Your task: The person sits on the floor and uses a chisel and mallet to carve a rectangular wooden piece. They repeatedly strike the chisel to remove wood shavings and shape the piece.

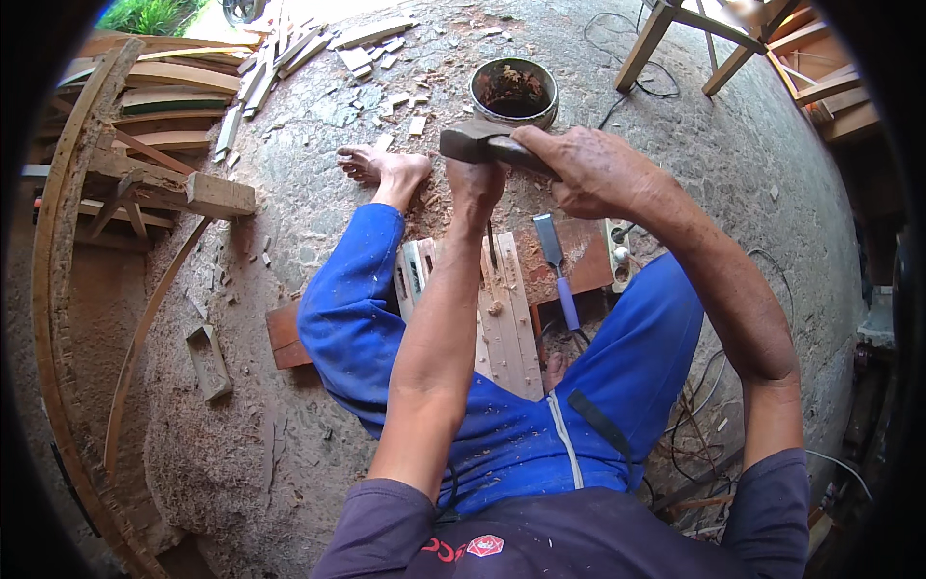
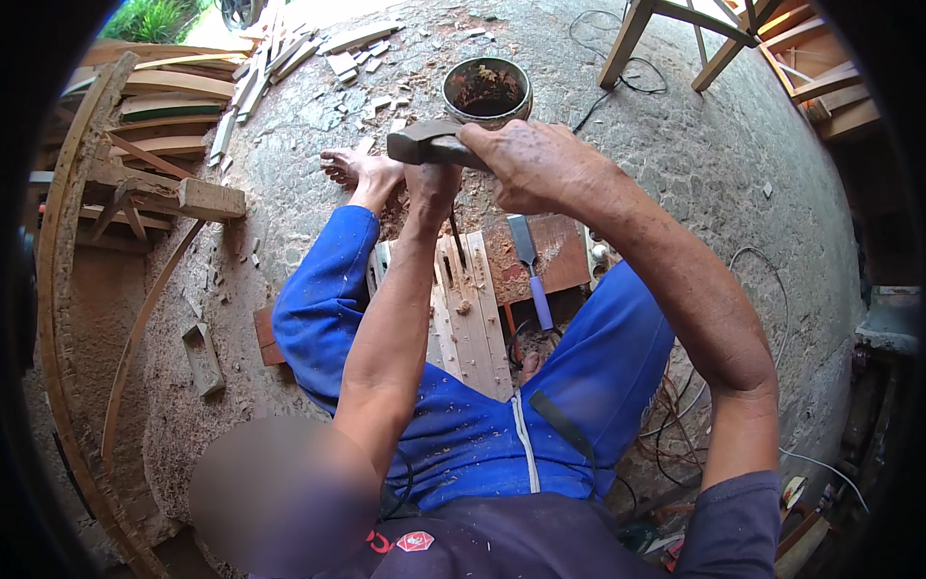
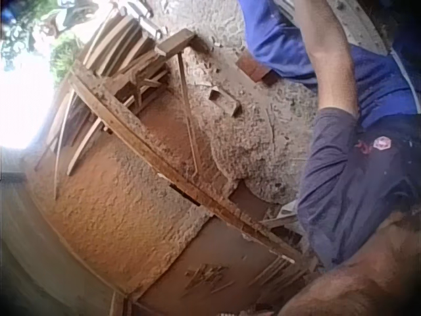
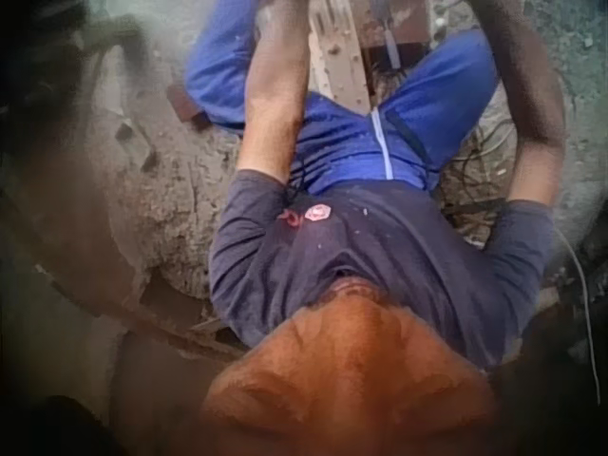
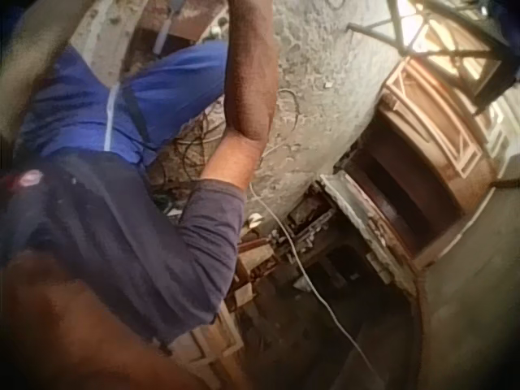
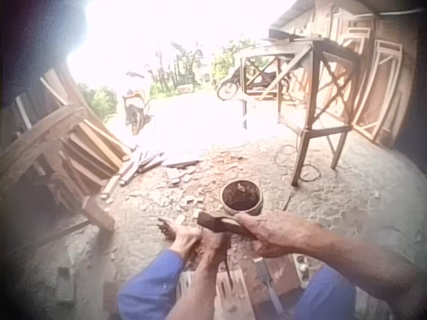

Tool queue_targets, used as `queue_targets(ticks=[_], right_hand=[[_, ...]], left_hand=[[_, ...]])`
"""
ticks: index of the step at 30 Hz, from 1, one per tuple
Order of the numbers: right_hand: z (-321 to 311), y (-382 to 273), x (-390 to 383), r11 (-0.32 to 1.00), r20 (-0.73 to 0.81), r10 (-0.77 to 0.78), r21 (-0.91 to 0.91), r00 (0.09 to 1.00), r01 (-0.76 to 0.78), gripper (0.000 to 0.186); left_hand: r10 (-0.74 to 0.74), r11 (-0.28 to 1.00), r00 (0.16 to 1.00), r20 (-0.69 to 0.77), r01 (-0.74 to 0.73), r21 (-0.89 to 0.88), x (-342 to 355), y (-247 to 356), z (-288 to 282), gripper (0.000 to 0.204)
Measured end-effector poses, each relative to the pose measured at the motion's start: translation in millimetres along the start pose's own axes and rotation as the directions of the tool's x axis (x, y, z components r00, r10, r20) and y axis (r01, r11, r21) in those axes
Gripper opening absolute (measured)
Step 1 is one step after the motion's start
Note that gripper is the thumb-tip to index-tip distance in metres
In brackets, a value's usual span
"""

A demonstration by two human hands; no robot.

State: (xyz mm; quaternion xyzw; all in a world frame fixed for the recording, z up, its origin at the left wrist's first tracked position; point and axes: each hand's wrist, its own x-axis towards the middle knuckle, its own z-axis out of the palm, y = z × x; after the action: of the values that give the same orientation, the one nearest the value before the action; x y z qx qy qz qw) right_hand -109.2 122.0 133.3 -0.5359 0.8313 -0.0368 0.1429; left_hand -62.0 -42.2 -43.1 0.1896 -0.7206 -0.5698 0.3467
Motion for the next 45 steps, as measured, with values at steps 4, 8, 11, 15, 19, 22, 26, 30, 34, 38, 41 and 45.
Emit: queue_targets(ticks=[4,8,11,15,19,22,26,30,34,38,41,45], right_hand=[[-8.2,-1.9,19.5,0.991,-0.189,0.048,0.136,0.981,-0.022,0.046],[10.6,6.0,18.7,0.996,0.103,0.034,-0.083,0.994,-0.026,0.042],[-8.0,5.4,32.3,0.999,0.159,0.047,0.008,0.986,-0.048,0.045],[0.6,13.2,50.8,0.983,-0.131,0.156,0.115,0.979,-0.141,0.053],[8.4,14.3,29.1,0.954,-0.32,0.08,0.3,0.944,0.021,0.046],[-7.5,1.5,24.3,0.943,-0.317,0.052,0.329,0.947,0.059,0.051],[-2.9,8.6,44.6,0.966,-0.315,0.096,0.258,0.944,-0.012,0.053],[5.4,16.8,31.6,0.932,-0.343,0.1,0.361,0.934,0.033,0.045],[13.6,19.4,29.8,0.918,-0.408,0.051,0.378,0.912,0.117,0.043],[15.9,15.0,34.4,0.939,-0.424,0.071,0.333,0.903,0.083,0.045],[35.8,29.5,-6.4,0.914,-0.404,0.039,0.385,0.914,0.131,0.05],[65.1,37.6,-58.2,0.903,-0.318,0.045,0.419,0.947,0.097,0.052]], left_hand=[[-0.341,0.939,0.938,-0.065,0.338,-0.058,9.9,-16.3,4.3,0.009],[0.1,0.993,0.985,-0.143,-0.091,0.07,-7.2,-14.9,9.7,0.015],[-0.164,0.986,0.986,-0.029,0.163,-0.016,12.1,-19.8,-4.5,0.013],[-0.277,0.956,0.957,-0.088,0.284,0.078,3.7,-17.0,12.2,0.015],[0.034,0.992,0.975,-0.22,-0.007,0.124,-31.3,2.4,8.1,0.017],[-0.383,0.924,0.919,-0.095,0.383,-0.023,11.9,-26.6,-10.7,0.015],[-0.249,0.965,0.95,-0.186,0.26,0.038,13.1,-34.8,9.3,0.007],[0.347,0.927,0.906,-0.242,-0.292,0.236,-23.4,-19.8,16.1,0.002],[-0.391,0.918,0.917,-0.081,0.395,0.04,21.0,-41.5,7.2,0.015],[-0.234,0.967,0.95,-0.208,0.249,0.046,27.7,-82.9,8.8,0.015],[-0.254,0.938,0.949,-0.185,0.288,0.192,18.5,-58.2,14.7,0.015],[-0.48,0.85,0.875,-0.067,0.483,0.213,42.0,-104.8,7.5,0.015]])
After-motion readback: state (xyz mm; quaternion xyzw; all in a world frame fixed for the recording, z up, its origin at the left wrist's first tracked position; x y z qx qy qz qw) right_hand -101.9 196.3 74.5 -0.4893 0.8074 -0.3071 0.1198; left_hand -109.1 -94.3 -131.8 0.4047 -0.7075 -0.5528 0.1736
